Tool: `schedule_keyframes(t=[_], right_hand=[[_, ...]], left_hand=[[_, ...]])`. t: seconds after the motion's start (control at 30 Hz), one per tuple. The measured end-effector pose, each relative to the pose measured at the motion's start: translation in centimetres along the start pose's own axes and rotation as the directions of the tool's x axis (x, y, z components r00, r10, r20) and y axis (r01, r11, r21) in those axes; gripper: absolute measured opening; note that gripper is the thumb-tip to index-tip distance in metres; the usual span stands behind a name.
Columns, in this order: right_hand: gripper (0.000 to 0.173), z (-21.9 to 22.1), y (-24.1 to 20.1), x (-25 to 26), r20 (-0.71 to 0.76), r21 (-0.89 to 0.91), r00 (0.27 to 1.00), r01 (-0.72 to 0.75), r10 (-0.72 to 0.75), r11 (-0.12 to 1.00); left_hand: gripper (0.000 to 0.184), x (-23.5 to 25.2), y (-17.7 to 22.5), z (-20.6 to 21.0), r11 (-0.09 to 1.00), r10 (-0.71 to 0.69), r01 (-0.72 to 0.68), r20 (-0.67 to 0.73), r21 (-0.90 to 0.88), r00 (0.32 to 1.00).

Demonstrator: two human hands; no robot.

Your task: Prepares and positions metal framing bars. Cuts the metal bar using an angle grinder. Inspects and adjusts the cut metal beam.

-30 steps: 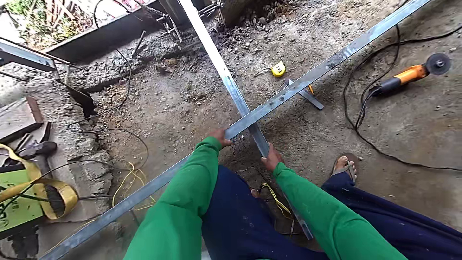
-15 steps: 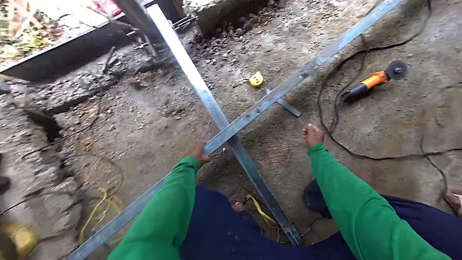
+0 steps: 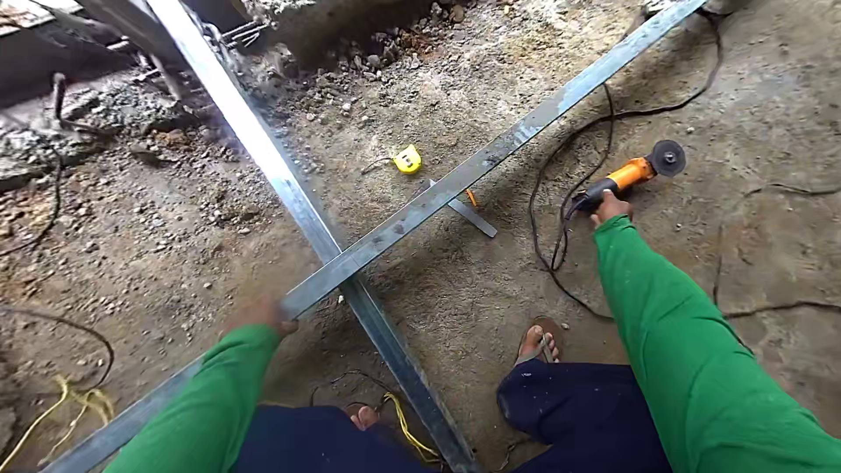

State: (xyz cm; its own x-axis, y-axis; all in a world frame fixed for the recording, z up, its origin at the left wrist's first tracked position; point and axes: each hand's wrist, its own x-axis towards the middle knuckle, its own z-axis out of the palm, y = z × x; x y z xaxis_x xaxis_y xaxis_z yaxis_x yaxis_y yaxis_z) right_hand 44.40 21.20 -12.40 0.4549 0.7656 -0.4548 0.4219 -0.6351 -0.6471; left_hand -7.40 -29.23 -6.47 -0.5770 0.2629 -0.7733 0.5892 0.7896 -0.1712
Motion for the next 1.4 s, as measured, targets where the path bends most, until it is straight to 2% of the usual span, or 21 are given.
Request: schedule_keyframes(t=[0.13, 0.2, 0.27, 0.3, 0.37, 0.47, 0.5, 0.57, 0.67, 0.73, 0.83, 0.9, 0.97, 1.07, 1.1, 1.17, 1.23, 1.27, 1.3, 1.33, 1.4], right_hand=[[0.076, 1.4, -0.5, 2.1, 0.03, 0.266, 1.0, -0.012, 0.004, 0.964], [0.077, 2.1, -0.3, 3.6, 0.036, 0.26, 0.999, 0.014, -0.024, 0.966], [0.076, 2.2, -0.5, 4.6, 0.052, 0.21, 0.998, 0.023, -0.035, 0.978], [0.072, 2.1, -0.7, 5.0, 0.058, 0.19, 0.998, 0.027, -0.038, 0.981], [0.053, 1.3, -1.3, 4.4, 0.074, 0.242, 0.996, 0.04, -0.059, 0.969], [0.022, -0.5, -1.8, 3.0, 0.164, 0.528, 0.981, 0.001, -0.103, 0.849], [0.025, -1.0, -2.1, 2.1, 0.216, 0.615, 0.97, -0.044, -0.114, 0.787], [0.032, -1.5, -2.8, -0.2, 0.304, 0.731, 0.944, -0.148, -0.124, 0.667], [0.027, -1.5, -3.6, -4.3, 0.365, 0.775, 0.919, -0.21, -0.151, 0.597], [0.03, -1.9, -4.1, -7.7, 0.403, 0.766, 0.894, -0.212, -0.196, 0.607], [0.058, -2.3, -4.7, -13.2, 0.48, 0.706, 0.837, -0.191, -0.263, 0.682], [0.065, -2.7, -5.3, -17.5, 0.521, 0.655, 0.794, -0.135, -0.315, 0.744], [0.062, -3.6, -5.8, -22.6, 0.488, 0.626, 0.768, 0.023, -0.415, 0.78], [0.039, -4.3, -5.3, -30.7, 0.348, 0.705, 0.726, 0.214, -0.593, 0.676], [0.042, -4.2, -5.1, -33.0, 0.346, 0.738, 0.702, 0.207, -0.623, 0.643], [0.067, -3.2, -4.9, -36.3, 0.447, 0.745, 0.637, 0.124, -0.628, 0.656], [0.072, -1.8, -4.1, -38.8, 0.553, 0.684, 0.596, 0.074, -0.582, 0.726], [0.065, -1.0, -3.7, -40.2, 0.558, 0.646, 0.625, 0.085, -0.546, 0.759], [0.056, -0.2, -3.4, -41.6, 0.532, 0.597, 0.684, 0.114, -0.499, 0.794], [0.053, 0.7, -3.1, -42.9, 0.498, 0.544, 0.74, 0.14, -0.453, 0.827], [0.056, 1.6, -1.8, -45.0, 0.491, 0.416, 0.798, 0.138, -0.35, 0.899]], left_hand=[[0.095, 0.3, -0.4, 1.0, 0.999, -0.02, 0.016, -0.076, -0.051, 0.997], [0.095, 0.5, -0.5, 1.4, 0.998, -0.051, 0.046, -0.115, -0.043, 0.992], [0.093, -0.5, 0.6, 0.3, 0.997, -0.078, 0.078, -0.086, -0.008, 0.993], [0.093, -0.9, 0.9, -0.1, 0.996, -0.091, 0.092, -0.068, 0.003, 0.993], [0.093, -1.4, 1.1, -0.5, 0.994, -0.112, 0.111, -0.053, -0.015, 0.992], [0.092, -1.2, 1.0, -0.2, 0.992, -0.127, 0.126, -0.057, -0.028, 0.99], [0.093, -1.1, 0.9, -0.2, 0.991, -0.132, 0.13, -0.056, -0.024, 0.99], [0.095, -0.7, 0.7, 0.1, 0.99, -0.138, 0.137, -0.046, -0.017, 0.989], [0.092, -0.8, 0.6, -0.2, 0.992, -0.128, 0.128, -0.032, -0.009, 0.991], [0.09, -1.6, 0.9, -1.1, 0.994, -0.108, 0.108, -0.012, -0.02, 0.994], [0.093, -2.5, 0.8, -1.8, 0.997, -0.068, 0.069, 0.019, -0.037, 0.997], [0.101, -2.3, 0.4, -1.6, 0.998, -0.052, 0.052, 0.016, -0.036, 0.999], [0.099, -2.8, 0.1, -1.9, 0.998, 0.002, -0.001, 0.023, -0.058, 1.0], [0.101, -3.9, 0.0, -2.9, 0.989, 0.116, -0.115, 0.001, -0.092, 0.993], [0.102, -4.5, 0.2, -3.3, 0.978, 0.171, -0.174, -0.035, -0.111, 0.985], [0.091, -6.0, 0.9, -3.7, 0.917, 0.305, -0.345, -0.204, -0.2, 0.93], [0.072, -7.6, 2.0, -2.7, 0.808, 0.455, -0.542, -0.34, -0.232, 0.823], [0.064, -8.6, 2.9, -2.4, 0.741, 0.537, -0.627, -0.348, -0.24, 0.768], [0.056, -9.7, 3.8, -1.9, 0.662, 0.623, -0.703, -0.331, -0.259, 0.709], [0.05, -10.8, 4.6, -1.3, 0.566, 0.701, -0.759, -0.296, -0.322, 0.648], [0.045, -13.6, 6.0, 0.6, 0.377, 0.811, -0.787, -0.236, -0.488, 0.536]])
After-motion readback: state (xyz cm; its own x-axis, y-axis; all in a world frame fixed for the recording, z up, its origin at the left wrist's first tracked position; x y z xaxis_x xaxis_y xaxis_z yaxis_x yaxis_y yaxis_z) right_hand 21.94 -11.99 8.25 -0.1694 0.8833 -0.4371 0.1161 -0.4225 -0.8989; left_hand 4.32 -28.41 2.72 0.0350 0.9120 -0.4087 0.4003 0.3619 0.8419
